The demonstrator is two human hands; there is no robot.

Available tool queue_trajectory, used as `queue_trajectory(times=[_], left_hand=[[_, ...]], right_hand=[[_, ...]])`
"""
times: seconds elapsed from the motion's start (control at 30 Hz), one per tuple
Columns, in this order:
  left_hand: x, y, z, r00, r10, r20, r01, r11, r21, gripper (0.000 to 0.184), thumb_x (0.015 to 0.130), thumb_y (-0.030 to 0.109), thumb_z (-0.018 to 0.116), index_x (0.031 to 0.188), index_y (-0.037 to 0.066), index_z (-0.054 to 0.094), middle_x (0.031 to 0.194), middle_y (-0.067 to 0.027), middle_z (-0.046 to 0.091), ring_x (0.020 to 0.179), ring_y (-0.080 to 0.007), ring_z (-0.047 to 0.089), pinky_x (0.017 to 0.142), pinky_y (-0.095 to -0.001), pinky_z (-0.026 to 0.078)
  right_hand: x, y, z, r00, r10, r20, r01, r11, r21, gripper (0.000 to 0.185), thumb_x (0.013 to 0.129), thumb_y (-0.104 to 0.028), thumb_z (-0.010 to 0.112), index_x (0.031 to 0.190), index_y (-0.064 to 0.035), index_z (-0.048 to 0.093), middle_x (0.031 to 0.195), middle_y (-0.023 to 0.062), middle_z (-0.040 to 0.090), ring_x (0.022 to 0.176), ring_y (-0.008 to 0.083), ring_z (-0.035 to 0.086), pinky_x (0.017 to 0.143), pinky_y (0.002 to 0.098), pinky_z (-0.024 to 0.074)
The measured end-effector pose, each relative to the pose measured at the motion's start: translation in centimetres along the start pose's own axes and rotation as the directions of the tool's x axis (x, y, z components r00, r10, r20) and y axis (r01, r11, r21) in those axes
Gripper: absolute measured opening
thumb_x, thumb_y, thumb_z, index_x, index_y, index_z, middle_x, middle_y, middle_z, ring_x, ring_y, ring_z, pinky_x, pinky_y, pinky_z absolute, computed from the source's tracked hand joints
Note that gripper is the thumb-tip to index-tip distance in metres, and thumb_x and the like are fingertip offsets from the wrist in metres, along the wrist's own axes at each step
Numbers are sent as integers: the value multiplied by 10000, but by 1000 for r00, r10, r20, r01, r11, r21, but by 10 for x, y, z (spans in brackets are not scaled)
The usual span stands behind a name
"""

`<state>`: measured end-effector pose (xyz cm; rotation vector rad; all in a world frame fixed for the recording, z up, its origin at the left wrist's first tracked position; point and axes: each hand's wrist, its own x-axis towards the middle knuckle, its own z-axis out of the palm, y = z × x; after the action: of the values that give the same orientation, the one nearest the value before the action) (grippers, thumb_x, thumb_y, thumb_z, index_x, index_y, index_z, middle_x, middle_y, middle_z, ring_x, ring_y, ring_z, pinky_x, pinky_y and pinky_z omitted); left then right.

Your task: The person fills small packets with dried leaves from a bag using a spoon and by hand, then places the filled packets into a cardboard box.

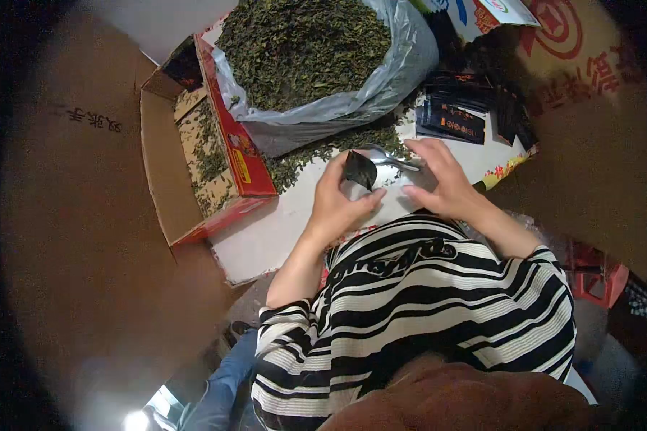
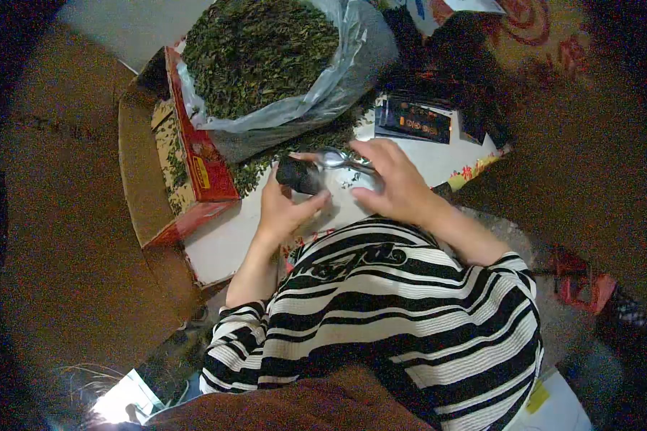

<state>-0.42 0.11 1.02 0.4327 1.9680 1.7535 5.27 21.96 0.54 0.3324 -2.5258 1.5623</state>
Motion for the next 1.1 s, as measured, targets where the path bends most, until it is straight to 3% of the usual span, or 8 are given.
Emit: queue_trajectory(times=[0.1, 0.27, 0.37, 0.53, 0.63, 0.77, 0.83, 1.1], left_hand=[[-2, -10, -8, 979, 115, -169, -80, 976, 203, 621, 671, 99, 789, 1215, 13, 504, 1103, -61, 562, 1016, -154, 543, 918, -301, 429], [0, -44, -14, 964, 84, -251, -18, 967, 253, 655, 668, 93, 796, 1226, -6, 468, 1127, -118, 546, 1025, -181, 560, 931, -300, 446], [3, -52, -10, 947, 23, -319, 13, 994, 110, 660, 677, 98, 790, 1240, -3, 460, 1163, -126, 523, 1041, -188, 557, 930, -300, 446], [3, -52, -10, 940, 88, -330, -11, 973, 230, 660, 683, 95, 783, 1248, -2, 455, 1174, -130, 515, 1049, -203, 559, 932, -302, 447], [2, -49, -13, 949, 85, -305, -9, 971, 241, 652, 687, 100, 778, 1247, 0, 458, 1174, -132, 516, 1051, -216, 562, 926, -308, 452], [5, -49, -15, 948, 77, -308, 6, 966, 260, 765, 680, 148, 804, 1305, -24, 399, 1099, -86, 563, 980, -148, 555, 879, -270, 451], [5, -44, -15, 949, 89, -303, -10, 967, 254, 722, 683, 133, 792, 1284, -15, 421, 1120, -103, 548, 1005, -173, 556, 895, -285, 452], [3, -45, -20, 949, 122, -291, -71, 981, 180, 638, 687, 101, 770, 1239, 1, 468, 1161, -137, 521, 1052, -223, 558, 925, -314, 455]], right_hand=[[-1, 7, -2, 987, -118, 106, 156, 848, -507, 610, 696, -136, 724, 1257, -38, 504, 1060, 127, 550, 852, 259, 536, 825, 373, 442], [-4, 37, 18, 983, -25, 182, 138, 756, -640, 485, 724, -102, 647, 1195, -66, 540, 1017, 123, 581, 875, 302, 556, 744, 373, 439], [-4, 47, 19, 977, -146, 156, 211, 777, -593, 400, 727, -44, 598, 1126, -75, 585, 874, 100, 609, 808, 298, 578, 690, 409, 444], [6, 45, 17, 978, -175, 112, 206, 889, -408, 258, 785, -61, 619, 1041, -34, 633, 905, 132, 642, 817, 301, 612, 730, 374, 480], [18, 25, 3, 993, -42, -108, 35, 997, -71, 153, 823, -96, 609, 937, -7, 661, 797, 127, 649, 723, 243, 624, 653, 354, 489], [58, -3, -21, 984, 113, -136, -103, 992, 74, 173, 851, -146, 625, 911, 11, 665, 837, 103, 668, 741, 173, 622, 678, 290, 483], [83, -12, -23, 966, 243, -89, -219, 951, 219, 143, 874, -123, 619, 951, -9, 656, 785, -23, 601, 703, 51, 520, 615, 214, 429], [150, 1, -6, 981, 192, 3, -192, 978, 87, 121, 868, -121, 629, 936, -25, 657, 759, -6, 605, 673, 64, 524, 599, 229, 425]])
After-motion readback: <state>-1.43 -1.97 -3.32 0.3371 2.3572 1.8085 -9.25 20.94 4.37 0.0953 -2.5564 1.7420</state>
